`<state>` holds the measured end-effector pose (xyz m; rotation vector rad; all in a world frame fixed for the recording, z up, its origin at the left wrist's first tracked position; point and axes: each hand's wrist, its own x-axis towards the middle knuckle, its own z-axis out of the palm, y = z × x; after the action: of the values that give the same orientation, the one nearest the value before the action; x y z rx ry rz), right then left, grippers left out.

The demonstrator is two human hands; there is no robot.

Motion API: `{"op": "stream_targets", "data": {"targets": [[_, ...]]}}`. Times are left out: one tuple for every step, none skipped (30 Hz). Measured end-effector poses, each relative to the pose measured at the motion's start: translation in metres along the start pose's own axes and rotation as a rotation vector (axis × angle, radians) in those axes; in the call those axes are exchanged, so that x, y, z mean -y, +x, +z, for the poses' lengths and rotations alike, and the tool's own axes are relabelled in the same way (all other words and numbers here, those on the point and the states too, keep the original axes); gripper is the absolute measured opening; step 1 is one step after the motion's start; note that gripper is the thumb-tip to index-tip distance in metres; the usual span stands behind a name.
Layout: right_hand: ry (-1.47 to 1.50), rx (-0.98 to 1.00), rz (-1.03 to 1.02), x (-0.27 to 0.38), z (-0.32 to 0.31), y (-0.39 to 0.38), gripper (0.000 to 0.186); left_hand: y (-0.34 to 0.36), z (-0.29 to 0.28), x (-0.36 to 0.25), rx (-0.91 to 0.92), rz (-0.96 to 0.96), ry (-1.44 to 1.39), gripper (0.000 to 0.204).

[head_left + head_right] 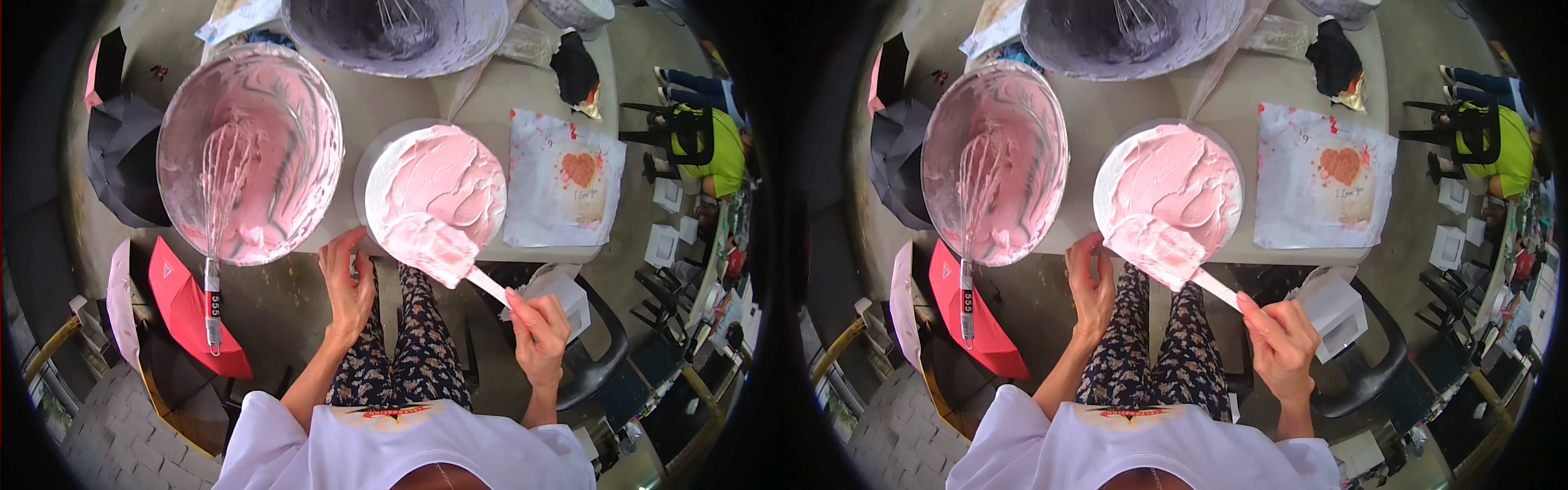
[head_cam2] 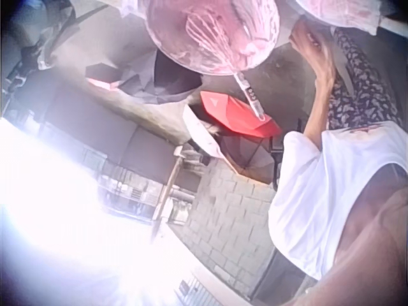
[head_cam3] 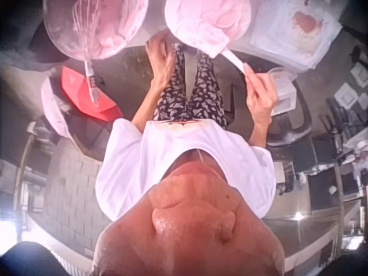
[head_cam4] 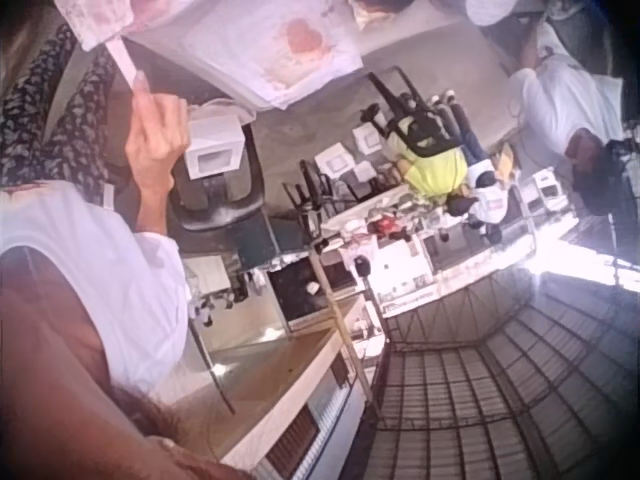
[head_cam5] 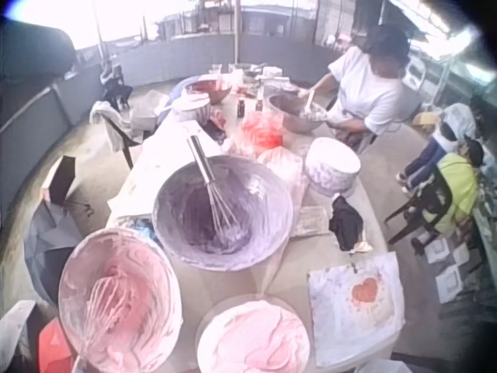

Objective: The person spreads pink frosting onto the top and sides of a small white cake using a spatula.

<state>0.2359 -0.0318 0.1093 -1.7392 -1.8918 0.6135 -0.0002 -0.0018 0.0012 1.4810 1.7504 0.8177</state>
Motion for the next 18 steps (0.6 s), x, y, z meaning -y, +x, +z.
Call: {"op": "stream_targets", "data": {"targets": [[0.052, -0.026, 0.05, -0.002, -0.001, 0.0, 0.032, 0.002, 0.0, -0.001, 0.011, -0.018, 0.001, 0.033], [0.08, -0.048, 0.09, -0.004, -0.003, -0.003, 0.031, 0.002, 0.001, 0.0, 0.015, -0.021, -0.008, 0.033], [0.078, -0.057, 0.086, -0.005, -0.002, -0.002, 0.031, 0.002, 0.002, 0.0, 0.014, -0.012, -0.01, 0.033], [0.096, -0.101, 0.136, -0.007, -0.001, -0.001, 0.031, 0.003, 0.002, -0.001, 0.025, -0.023, -0.003, 0.033], [0.109, -0.153, 0.183, -0.009, -0.001, 0.001, 0.031, 0.005, 0.004, -0.002, 0.037, -0.025, -0.003, 0.033], [0.086, -0.157, 0.189, -0.011, -0.001, 0.001, 0.03, 0.002, 0.004, 0.0, 0.036, -0.007, -0.013, 0.033], [0.088, -0.191, 0.186, -0.013, 0.002, 0.001, 0.03, -0.001, 0.003, 0.003, 0.019, 0.001, 0.003, 0.033], [0.086, -0.212, 0.201, -0.016, 0.004, 0.002, 0.03, 0.001, 0.004, 0.003, 0.002, 0.009, 0.019, 0.033], [0.085, -0.218, 0.229, -0.017, 0.007, 0.001, 0.029, 0.001, 0.003, 0.001, -0.004, 0.028, -0.002, 0.033], [0.086, -0.239, 0.222, -0.019, 0.008, 0.002, 0.03, 0.003, 0.002, -0.003, -0.008, 0.024, 0.01, 0.031], [0.084, -0.236, 0.228, -0.02, 0.012, 0.0, 0.03, -0.002, -0.001, -0.003, -0.001, 0.0, 0.042, 0.028], [0.066, -0.253, 0.218, -0.022, 0.014, 0.0, 0.031, -0.002, -0.001, -0.003, -0.004, 0.008, 0.031, 0.028], [0.048, -0.269, 0.207, -0.024, 0.016, 0.002, 0.031, 0.003, 0.001, -0.004, 0.0, 0.002, 0.031, 0.028], [0.008, -0.265, 0.185, -0.025, 0.017, 0.001, 0.032, 0.005, 0.003, -0.005, 0.001, 0.014, 0.023, 0.028], [-0.001, -0.269, 0.194, -0.024, 0.02, 0.004, 0.033, 0.006, 0.002, -0.004, -0.002, 0.023, 0.026, 0.028], [-0.002, -0.254, 0.206, -0.025, 0.021, 0.0, 0.032, 0.003, 0.001, -0.004, 0.032, -0.027, -0.011, 0.031], [-0.011, -0.248, 0.21, -0.025, 0.022, -0.001, 0.032, 0.003, 0.001, -0.003, 0.035, -0.045, -0.002, 0.031], [-0.003, -0.229, 0.216, -0.024, 0.025, -0.001, 0.032, 0.003, 0.001, -0.002, 0.029, -0.037, -0.014, 0.031]]}}
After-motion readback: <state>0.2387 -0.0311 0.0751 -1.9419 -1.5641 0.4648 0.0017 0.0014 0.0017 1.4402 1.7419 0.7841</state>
